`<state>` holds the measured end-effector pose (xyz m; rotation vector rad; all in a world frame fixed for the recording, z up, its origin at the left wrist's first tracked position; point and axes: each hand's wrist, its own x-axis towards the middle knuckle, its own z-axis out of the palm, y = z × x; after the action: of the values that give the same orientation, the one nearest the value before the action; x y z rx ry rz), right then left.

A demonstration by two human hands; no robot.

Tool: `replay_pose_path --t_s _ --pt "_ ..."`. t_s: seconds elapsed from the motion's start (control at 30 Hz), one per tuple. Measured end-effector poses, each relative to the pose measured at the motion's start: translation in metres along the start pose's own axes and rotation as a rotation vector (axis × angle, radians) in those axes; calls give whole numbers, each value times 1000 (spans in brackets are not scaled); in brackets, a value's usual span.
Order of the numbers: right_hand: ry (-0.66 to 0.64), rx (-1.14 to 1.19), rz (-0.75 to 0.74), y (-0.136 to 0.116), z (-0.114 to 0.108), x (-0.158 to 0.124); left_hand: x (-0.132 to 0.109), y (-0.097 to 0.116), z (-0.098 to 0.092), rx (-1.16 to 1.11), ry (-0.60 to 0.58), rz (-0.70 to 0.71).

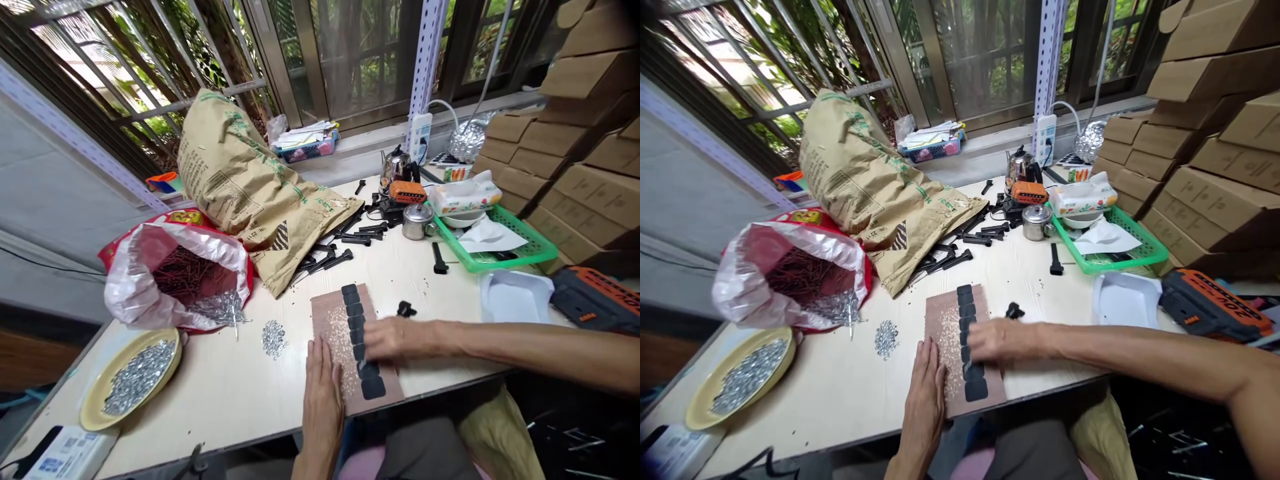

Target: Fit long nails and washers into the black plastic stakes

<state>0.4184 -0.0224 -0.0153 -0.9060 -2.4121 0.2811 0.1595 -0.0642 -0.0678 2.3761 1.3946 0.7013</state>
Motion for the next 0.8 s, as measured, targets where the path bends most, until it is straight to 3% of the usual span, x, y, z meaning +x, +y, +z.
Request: replay_pose_path --t_s 0.1,0.3,0.47,0.6,0.7,0.8 --pt "12 -28 75 3 -3 2 0 1 0 -9 -5 -13" --pt "-177 -63 -88 -6 11 -4 2 5 -1 -15 -9 -16" --pt "-172 -12 -17 -13 17 -4 3 5 0 -25 -13 -35" --pt "-218 155 82 -24 -11 -14 2 5 -2 -43 -22 -56" --pt "-240 197 264 -36 -46 -36 1 5 -3 -57 -26 -46" --pt "-179 159 463 -49 -77 -64 2 4 -1 -62 -1 -47"
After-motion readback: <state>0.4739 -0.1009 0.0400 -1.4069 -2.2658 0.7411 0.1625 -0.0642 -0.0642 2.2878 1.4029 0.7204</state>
